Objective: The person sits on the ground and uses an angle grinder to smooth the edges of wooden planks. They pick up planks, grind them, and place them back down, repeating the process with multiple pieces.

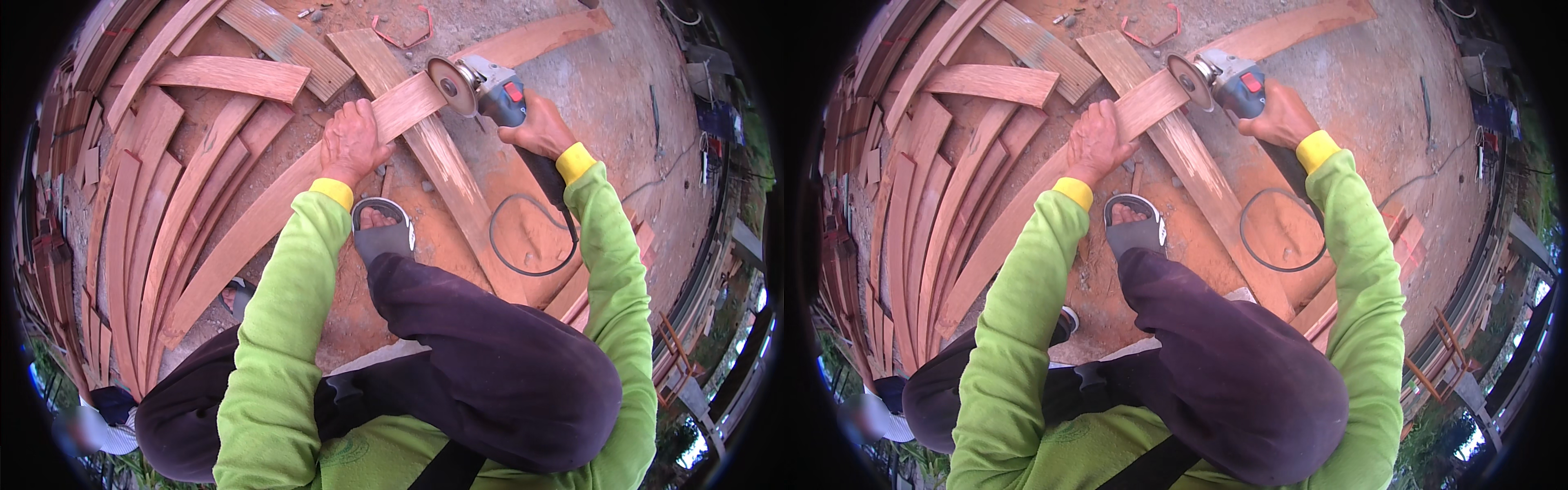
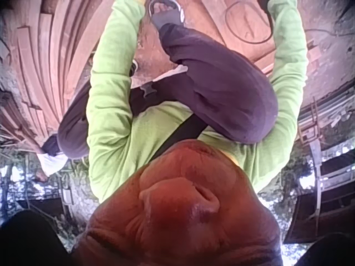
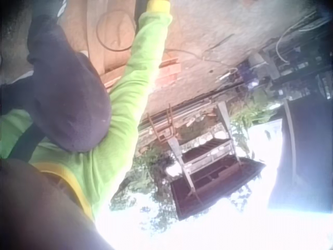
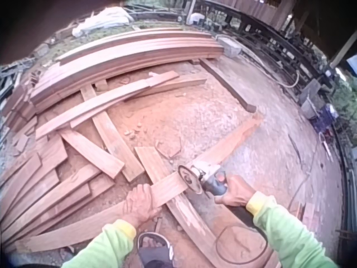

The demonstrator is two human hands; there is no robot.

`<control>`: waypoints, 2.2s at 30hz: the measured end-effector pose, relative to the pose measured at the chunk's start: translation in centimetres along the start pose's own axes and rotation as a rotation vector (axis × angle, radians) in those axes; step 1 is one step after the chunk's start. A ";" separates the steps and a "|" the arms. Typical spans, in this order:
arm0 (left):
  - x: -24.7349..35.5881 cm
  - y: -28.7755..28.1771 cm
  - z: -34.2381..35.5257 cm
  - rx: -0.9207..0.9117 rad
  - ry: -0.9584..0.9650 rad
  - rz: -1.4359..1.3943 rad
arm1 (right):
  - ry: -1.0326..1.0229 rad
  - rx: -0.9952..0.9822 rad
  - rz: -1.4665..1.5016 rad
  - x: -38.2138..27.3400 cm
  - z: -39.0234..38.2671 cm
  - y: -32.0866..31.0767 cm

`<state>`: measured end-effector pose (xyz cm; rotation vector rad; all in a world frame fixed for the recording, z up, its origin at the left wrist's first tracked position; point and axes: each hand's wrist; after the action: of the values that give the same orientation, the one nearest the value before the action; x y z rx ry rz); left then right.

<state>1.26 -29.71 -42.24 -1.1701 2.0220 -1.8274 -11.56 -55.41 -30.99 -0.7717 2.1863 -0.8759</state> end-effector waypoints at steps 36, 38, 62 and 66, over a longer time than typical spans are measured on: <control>0.0 0.1 0.0 -0.001 -0.008 -0.003 | -0.023 0.013 -0.056 -1.2 1.8 -0.4; 0.1 0.1 0.1 0.004 -0.011 0.006 | -0.016 -0.003 -0.063 -1.0 1.8 -0.4; 0.0 -0.1 0.0 0.023 0.002 0.004 | -0.078 0.037 0.017 0.0 -0.9 0.6; 0.0 -0.2 0.1 -0.013 -0.006 -0.052 | -0.011 0.018 -0.026 0.4 -0.6 0.7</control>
<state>1.34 -29.79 -42.10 -1.2418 2.0211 -1.8345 -12.46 -55.05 -31.31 -0.7959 2.1601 -0.9012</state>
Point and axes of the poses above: each hand's wrist, its own z-axis towards the middle knuckle, its own y-axis out of the palm, x = y × z, and after that the axes turned 7 degrees about -x, right-handed
